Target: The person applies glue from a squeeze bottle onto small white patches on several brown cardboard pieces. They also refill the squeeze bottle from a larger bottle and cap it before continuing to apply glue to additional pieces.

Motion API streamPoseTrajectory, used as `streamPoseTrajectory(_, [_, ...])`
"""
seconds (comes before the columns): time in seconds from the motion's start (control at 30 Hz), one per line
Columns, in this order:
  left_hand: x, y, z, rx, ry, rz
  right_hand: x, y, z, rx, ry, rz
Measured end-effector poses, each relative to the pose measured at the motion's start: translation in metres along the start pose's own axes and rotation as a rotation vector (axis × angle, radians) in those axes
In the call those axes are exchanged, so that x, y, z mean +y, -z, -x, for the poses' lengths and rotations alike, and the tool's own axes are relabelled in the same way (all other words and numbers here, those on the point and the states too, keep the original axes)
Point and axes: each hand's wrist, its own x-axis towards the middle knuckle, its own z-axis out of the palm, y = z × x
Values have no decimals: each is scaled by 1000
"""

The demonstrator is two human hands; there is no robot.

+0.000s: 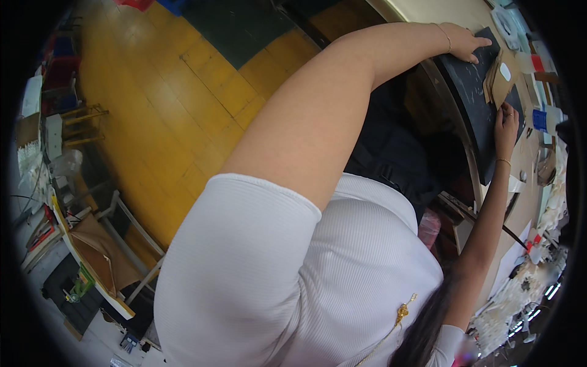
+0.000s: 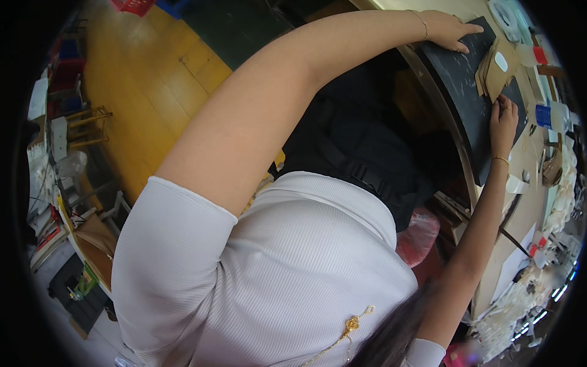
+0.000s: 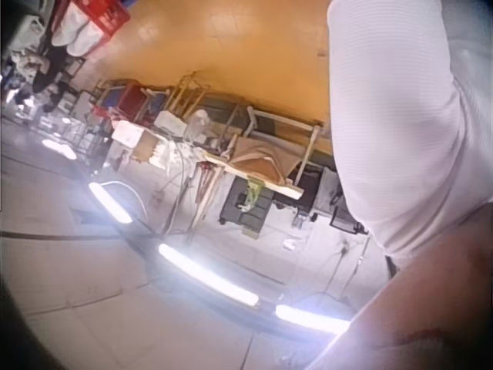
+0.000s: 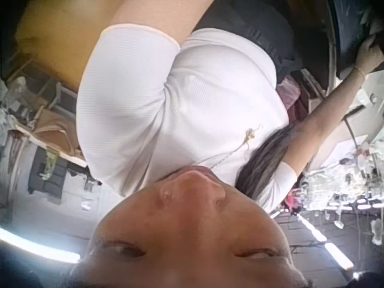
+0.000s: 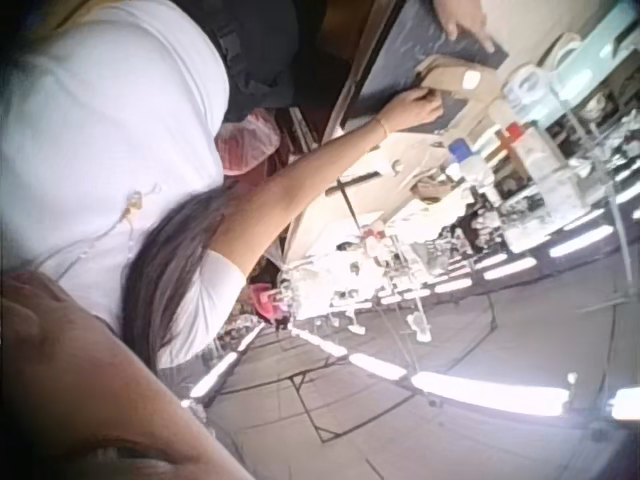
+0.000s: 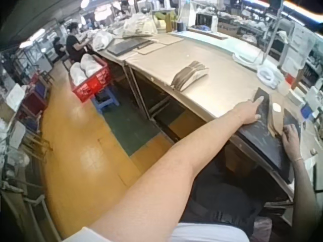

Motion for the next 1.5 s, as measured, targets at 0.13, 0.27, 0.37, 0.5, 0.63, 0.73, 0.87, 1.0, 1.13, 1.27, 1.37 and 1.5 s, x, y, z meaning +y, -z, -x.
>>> streamPoseTrajectory(0.13, [-7,-5,13,130,-44,30,11,1,-11,-69,14,15])
streamPoseTrajectory(0.27, [-11,-2,21,138,-33,21,8,-1,-16,-86,-19,16])
streamPoseTrajectory(0.37, [-11,-3,22,153,-30,3,4,-2,-16,-64,-30,33])
streamPoseTrajectory(0.5, [-14,-13,19,214,-39,-29,5,-4,-14,-47,-32,65])
streamPoseTrajectory(0.63, [-16,-16,20,236,-33,5,4,-4,-12,-39,-18,81])
streamPoseTrajectory(0.73, [-18,-16,22,285,-46,33,-1,-9,-13,0,-16,100])
streamPoseTrajectory(0.87, [-12,-13,23,231,-42,77,2,-11,-9,16,-59,120])
streamPoseTrajectory(1.0, [-15,-20,26,287,-51,115,-5,-13,-10,9,-113,47])
streamPoseTrajectory(1.13, [-12,-11,35,290,-40,180,-17,-8,-9,2,-173,-1])
streamPoseTrajectory(1.27, [-6,-1,42,275,-34,263,-32,-3,-7,44,-163,-22])
streamPoseTrajectory(1.37, [-2,6,43,264,-9,279,-38,0,-8,57,-176,-42])
streamPoseTrajectory(1.5, [3,19,42,232,15,311,-48,6,-14,62,-276,-90])
